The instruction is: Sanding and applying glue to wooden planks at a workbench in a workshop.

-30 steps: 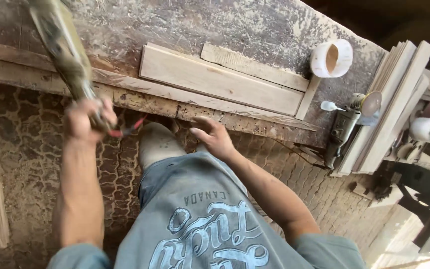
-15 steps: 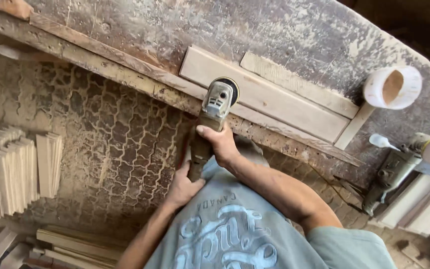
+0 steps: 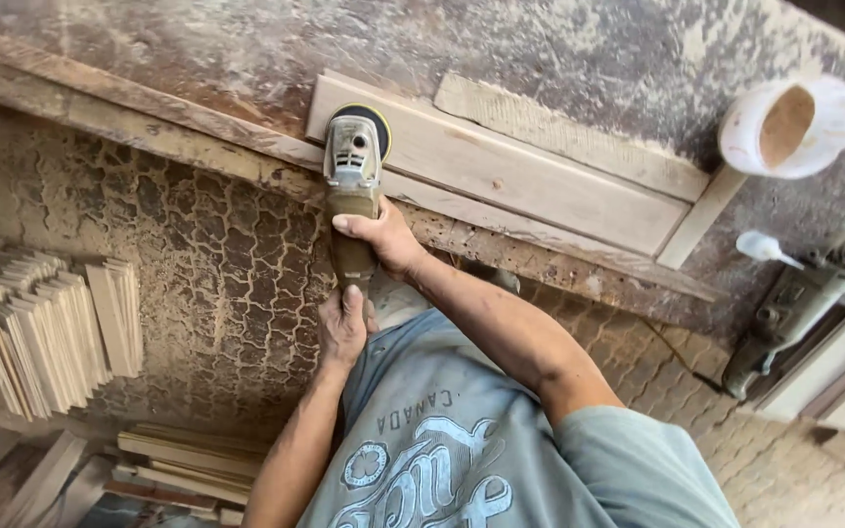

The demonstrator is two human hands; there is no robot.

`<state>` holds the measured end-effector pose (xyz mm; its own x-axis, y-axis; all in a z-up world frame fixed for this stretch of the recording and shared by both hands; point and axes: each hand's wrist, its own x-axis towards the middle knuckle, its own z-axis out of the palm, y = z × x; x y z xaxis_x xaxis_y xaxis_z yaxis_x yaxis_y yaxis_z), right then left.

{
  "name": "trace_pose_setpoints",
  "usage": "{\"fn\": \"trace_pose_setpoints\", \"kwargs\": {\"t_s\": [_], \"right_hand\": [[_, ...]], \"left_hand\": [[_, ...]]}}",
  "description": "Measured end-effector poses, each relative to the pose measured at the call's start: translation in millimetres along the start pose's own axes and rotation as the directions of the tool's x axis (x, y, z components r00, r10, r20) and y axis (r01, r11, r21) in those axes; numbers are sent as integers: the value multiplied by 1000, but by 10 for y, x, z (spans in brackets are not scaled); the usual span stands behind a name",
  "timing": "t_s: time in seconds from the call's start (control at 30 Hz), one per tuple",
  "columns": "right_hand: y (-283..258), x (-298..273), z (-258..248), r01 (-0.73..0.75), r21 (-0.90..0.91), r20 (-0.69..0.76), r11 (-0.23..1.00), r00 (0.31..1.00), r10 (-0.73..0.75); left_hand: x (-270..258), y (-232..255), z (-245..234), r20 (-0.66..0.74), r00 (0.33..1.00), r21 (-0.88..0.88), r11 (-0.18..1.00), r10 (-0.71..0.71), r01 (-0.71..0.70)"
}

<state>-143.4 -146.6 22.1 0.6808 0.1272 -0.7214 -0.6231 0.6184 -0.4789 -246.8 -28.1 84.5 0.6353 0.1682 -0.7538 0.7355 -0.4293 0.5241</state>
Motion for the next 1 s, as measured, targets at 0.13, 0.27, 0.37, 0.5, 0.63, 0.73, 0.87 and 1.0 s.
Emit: {"fn": "trace_pose_setpoints", "kwargs": {"t_s": [0.13,0.27,0.37,0.5,0.63,0.73,0.87,1.0], "right_hand": [[-109,-239,-304,61,-35,-61,998,996,-63],[-45,-291,-564,98,-127,-87,987,990,-109],[-110,-257,-304,95,-209,-50,973,993,-107],[-141,-299,-363,116,-205,-23,972,992,-124],[-233,-816,-864,123,-156,-79,980,988,-136],[-83,-824,-1084,173,-123,-165,977,968,-192],[-34,-688,-1062,245,-162,-61,956,964,-257],[192,-802,-1340,201,-104,-104,974,972,-212]], "left_hand": [[80,-33,168,67,995,75,994,69,-74],[35,165,216,158,983,122,986,96,-116],[29,13,207,131,979,65,984,157,-167],[-23,100,241,131,988,106,989,87,-101],[-184,-65,589,202,968,197,962,151,-191],[-222,-108,697,217,945,263,918,243,-297],[-200,-133,660,196,970,250,949,143,-191],[-329,225,657,227,958,269,935,173,-233]]}}
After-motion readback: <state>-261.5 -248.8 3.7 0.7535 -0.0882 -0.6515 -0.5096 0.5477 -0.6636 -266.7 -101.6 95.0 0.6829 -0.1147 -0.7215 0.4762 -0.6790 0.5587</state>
